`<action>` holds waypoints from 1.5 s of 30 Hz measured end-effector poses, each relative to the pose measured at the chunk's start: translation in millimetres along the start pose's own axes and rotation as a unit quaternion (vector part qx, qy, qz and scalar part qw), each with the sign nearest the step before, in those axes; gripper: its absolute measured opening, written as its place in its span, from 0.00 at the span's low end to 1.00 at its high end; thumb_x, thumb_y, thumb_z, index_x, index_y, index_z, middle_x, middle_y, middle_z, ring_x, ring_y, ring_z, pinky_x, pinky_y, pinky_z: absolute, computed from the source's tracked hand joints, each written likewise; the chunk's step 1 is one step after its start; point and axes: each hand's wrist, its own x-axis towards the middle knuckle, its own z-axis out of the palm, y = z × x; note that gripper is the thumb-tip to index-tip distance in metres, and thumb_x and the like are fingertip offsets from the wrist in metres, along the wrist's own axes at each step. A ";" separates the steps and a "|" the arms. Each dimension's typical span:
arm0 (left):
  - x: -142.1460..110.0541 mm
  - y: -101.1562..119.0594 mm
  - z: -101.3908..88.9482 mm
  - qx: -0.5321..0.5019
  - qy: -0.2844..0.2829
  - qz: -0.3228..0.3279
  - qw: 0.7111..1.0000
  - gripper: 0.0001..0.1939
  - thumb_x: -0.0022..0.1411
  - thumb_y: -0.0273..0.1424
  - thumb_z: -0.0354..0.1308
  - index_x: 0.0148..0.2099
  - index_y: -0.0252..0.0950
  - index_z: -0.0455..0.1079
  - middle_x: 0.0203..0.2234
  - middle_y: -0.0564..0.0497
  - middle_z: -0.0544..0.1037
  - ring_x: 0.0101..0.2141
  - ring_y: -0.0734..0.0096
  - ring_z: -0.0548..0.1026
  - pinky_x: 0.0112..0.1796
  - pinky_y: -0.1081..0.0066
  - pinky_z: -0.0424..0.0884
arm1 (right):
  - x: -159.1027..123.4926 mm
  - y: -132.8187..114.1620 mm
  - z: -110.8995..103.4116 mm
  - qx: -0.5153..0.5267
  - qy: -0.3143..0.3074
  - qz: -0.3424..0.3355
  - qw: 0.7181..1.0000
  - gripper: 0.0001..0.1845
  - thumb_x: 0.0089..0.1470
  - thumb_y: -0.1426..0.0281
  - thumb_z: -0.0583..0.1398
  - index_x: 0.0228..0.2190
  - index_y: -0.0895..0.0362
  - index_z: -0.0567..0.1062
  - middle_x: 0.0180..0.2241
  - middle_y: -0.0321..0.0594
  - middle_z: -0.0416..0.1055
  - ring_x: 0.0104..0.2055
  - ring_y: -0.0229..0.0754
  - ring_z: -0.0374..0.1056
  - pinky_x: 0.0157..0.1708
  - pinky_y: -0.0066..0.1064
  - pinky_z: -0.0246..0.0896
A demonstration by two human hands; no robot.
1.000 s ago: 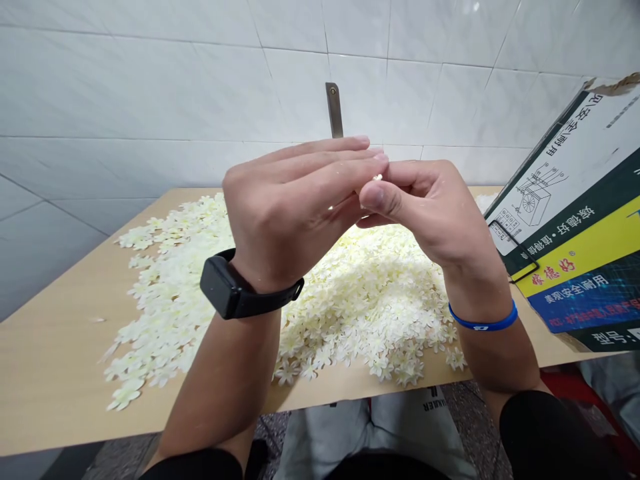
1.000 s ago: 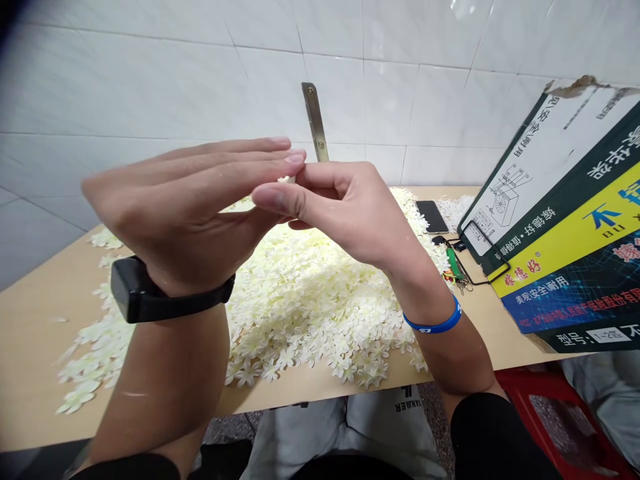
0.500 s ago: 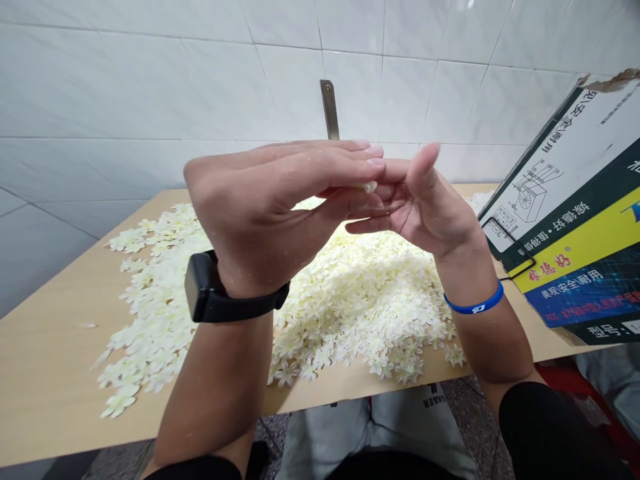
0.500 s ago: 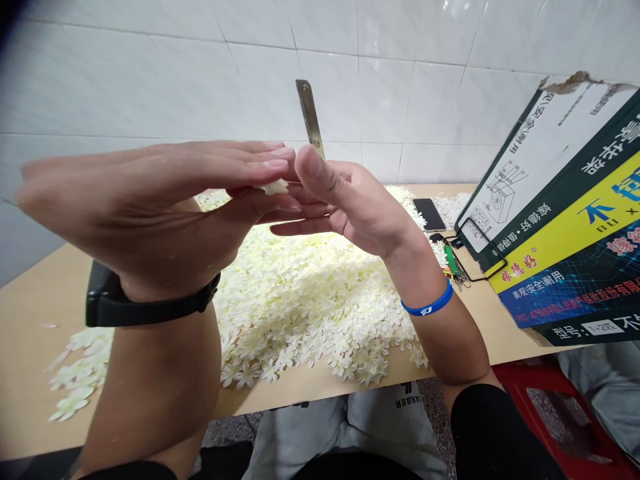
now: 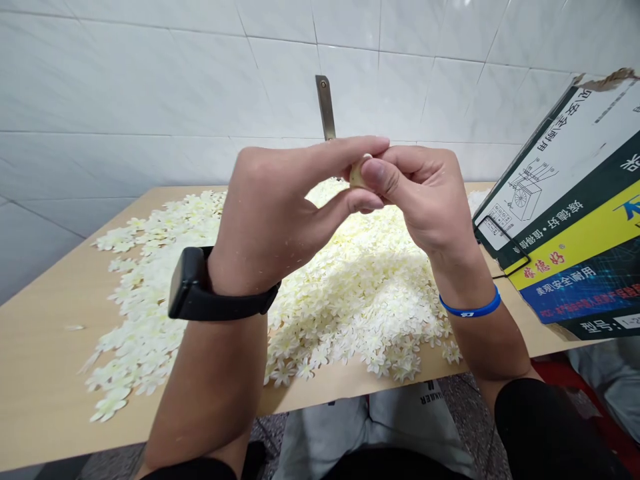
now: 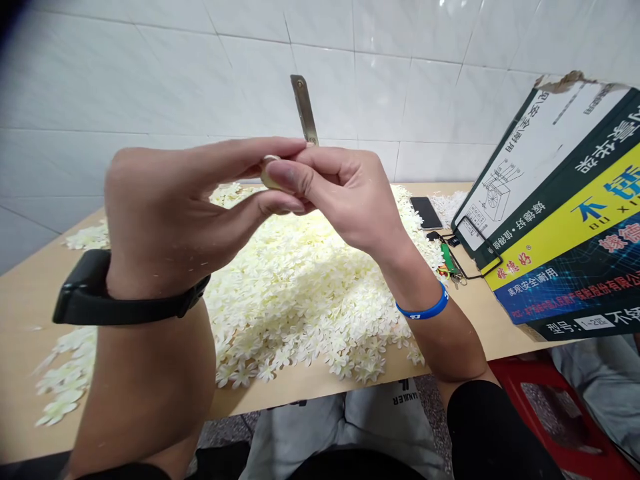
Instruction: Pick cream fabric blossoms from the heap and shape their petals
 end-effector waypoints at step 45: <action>-2.3 -5.1 4.9 -0.088 0.085 -0.027 0.992 0.18 0.59 0.19 0.69 0.47 0.45 0.81 0.36 0.63 0.85 0.34 0.74 0.84 0.33 0.76 0.80 | -1.9 -2.1 4.2 -0.006 -0.020 0.052 0.998 0.24 0.52 0.44 0.67 0.27 0.53 0.80 0.26 0.37 0.77 0.30 0.40 0.74 0.32 0.31 0.75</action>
